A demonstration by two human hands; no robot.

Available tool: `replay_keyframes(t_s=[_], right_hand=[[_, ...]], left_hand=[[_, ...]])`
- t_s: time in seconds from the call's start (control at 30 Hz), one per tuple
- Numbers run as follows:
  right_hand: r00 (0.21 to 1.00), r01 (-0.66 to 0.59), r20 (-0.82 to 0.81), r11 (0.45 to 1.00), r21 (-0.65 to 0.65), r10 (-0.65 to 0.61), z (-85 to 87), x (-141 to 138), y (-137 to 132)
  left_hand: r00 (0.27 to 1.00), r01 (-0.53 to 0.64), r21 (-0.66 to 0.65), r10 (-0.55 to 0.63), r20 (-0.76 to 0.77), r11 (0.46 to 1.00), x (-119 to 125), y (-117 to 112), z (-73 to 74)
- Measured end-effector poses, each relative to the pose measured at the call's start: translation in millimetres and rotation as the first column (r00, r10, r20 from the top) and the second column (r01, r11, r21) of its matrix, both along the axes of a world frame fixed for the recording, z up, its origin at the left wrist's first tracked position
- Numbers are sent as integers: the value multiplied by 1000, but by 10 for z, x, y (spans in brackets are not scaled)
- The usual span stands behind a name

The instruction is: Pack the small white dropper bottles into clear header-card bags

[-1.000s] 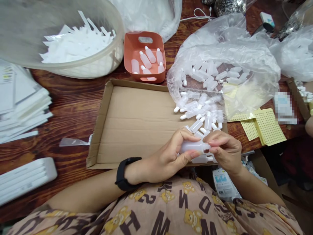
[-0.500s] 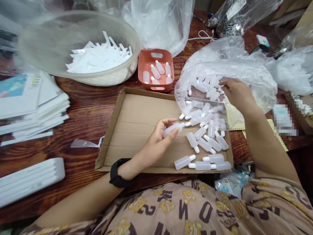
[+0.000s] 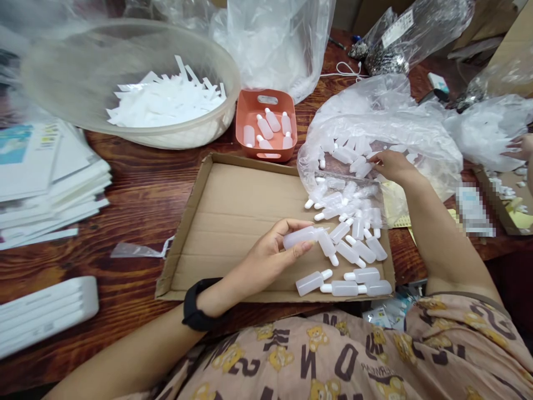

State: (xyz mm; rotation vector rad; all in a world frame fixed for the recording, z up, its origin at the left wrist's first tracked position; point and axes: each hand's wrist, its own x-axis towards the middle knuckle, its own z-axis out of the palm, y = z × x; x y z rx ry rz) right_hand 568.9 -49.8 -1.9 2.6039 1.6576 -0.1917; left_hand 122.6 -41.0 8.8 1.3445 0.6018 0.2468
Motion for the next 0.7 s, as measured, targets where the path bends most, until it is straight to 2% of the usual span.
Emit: replay_keyframes(t_s=[0.37,0.53,0.7], right_hand=[[1000,4,-4,993,118,-3,-164,89,-142],[997,70,25,983,168,-75,-183,134,-210],[993,120,-5,982,146,-120,-228,175,-143]], left_hand=[[1000,23,10,-24,17,1000,55,-55,14],[999,34,37,-33,-12,999,80,-102,80],[999,35,33,-35,-15,999,111,-164,147]])
